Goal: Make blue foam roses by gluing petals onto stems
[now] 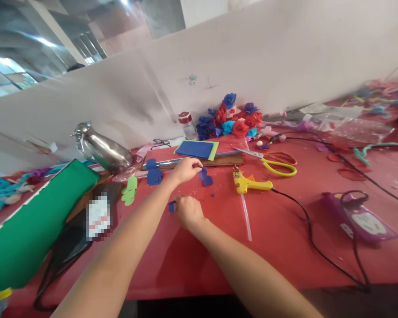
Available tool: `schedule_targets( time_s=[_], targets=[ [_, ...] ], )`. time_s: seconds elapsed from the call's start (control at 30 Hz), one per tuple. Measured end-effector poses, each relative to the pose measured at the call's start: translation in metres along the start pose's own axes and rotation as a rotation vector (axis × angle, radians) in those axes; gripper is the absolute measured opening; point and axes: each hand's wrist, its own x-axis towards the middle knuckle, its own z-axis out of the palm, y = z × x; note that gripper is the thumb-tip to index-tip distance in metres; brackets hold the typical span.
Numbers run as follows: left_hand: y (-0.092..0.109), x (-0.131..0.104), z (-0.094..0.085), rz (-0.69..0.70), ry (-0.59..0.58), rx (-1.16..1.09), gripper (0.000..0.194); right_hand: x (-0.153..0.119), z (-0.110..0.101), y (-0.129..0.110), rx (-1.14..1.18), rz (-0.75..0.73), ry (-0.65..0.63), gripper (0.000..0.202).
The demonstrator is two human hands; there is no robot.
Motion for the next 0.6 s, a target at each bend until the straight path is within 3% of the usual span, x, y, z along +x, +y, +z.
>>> schedule_targets(
  time_s=[0.17,0.3,0.5,0.6],
  targets=[
    [-0.007,0.006,0.012,-0.250,-0.005,-0.139,0.005,0.002,-0.002,-0.001,0.003,0.014,-0.009,0.028],
    [-0.016,0.003,0.020,-0.331,0.026,-0.178,0.008,0.003,-0.001,0.000,-0.005,-0.010,-0.014,0.027],
    [-0.007,0.007,0.007,-0.308,0.100,-0.134,0.003,0.003,0.002,0.001,0.002,-0.016,-0.003,0.027],
    [-0.003,0.000,0.007,-0.138,0.175,0.061,0.007,0.003,0.003,0.002,0.005,-0.003,0.004,0.029]
  ],
)
